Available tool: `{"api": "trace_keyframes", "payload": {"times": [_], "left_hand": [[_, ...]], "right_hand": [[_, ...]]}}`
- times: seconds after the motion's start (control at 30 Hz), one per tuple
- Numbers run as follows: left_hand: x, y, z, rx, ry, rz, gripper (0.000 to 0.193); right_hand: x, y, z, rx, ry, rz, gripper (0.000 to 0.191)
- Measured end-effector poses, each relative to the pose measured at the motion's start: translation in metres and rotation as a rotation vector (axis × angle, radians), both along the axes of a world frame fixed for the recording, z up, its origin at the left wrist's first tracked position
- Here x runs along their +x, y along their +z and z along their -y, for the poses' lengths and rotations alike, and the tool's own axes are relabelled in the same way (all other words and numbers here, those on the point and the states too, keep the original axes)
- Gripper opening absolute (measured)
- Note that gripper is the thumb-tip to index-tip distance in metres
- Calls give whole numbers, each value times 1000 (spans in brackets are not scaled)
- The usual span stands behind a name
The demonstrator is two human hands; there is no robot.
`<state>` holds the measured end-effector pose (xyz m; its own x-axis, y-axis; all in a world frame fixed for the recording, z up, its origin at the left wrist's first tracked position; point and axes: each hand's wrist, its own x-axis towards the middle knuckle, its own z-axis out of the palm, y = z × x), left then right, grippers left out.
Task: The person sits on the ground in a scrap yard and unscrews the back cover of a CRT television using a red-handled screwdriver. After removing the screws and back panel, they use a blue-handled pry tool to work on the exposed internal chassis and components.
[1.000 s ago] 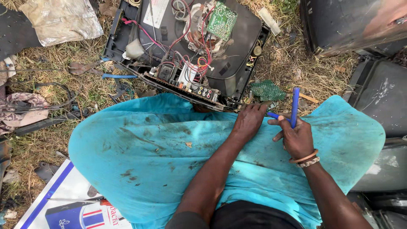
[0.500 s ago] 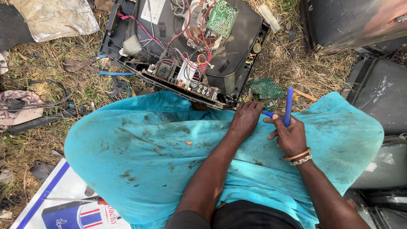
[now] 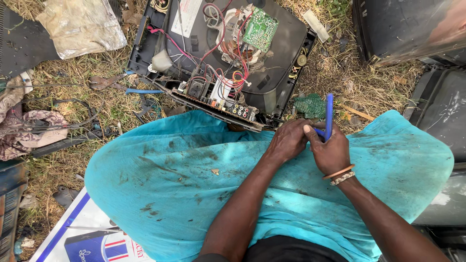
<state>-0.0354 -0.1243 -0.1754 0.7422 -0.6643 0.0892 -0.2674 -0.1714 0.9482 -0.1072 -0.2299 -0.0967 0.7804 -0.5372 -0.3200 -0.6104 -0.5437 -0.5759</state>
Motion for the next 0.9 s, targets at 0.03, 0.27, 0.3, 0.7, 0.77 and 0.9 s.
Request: {"api": "trace_keyframes", "payload": {"times": [0.03, 0.27, 0.3, 0.7, 0.77, 0.9], "left_hand": [[2, 3, -1, 49, -38, -44, 33], [5, -4, -11, 119, -215, 7, 33], [2, -5, -10, 148, -250, 14, 27], [-8, 2, -1, 133, -136, 127, 26], [-7, 3, 5, 142, -161, 178, 24], [7, -1, 8, -325, -48, 102, 48]], "right_hand": [[0, 0, 5, -142, 36, -35, 42], [17, 27, 58, -585, 1133, 259, 49], [17, 32, 62, -585, 1126, 257, 58], [32, -7, 52, 342, -149, 216, 65], [54, 2, 49, 180, 77, 96, 67], [53, 17, -5, -537, 754, 94, 52]]}}
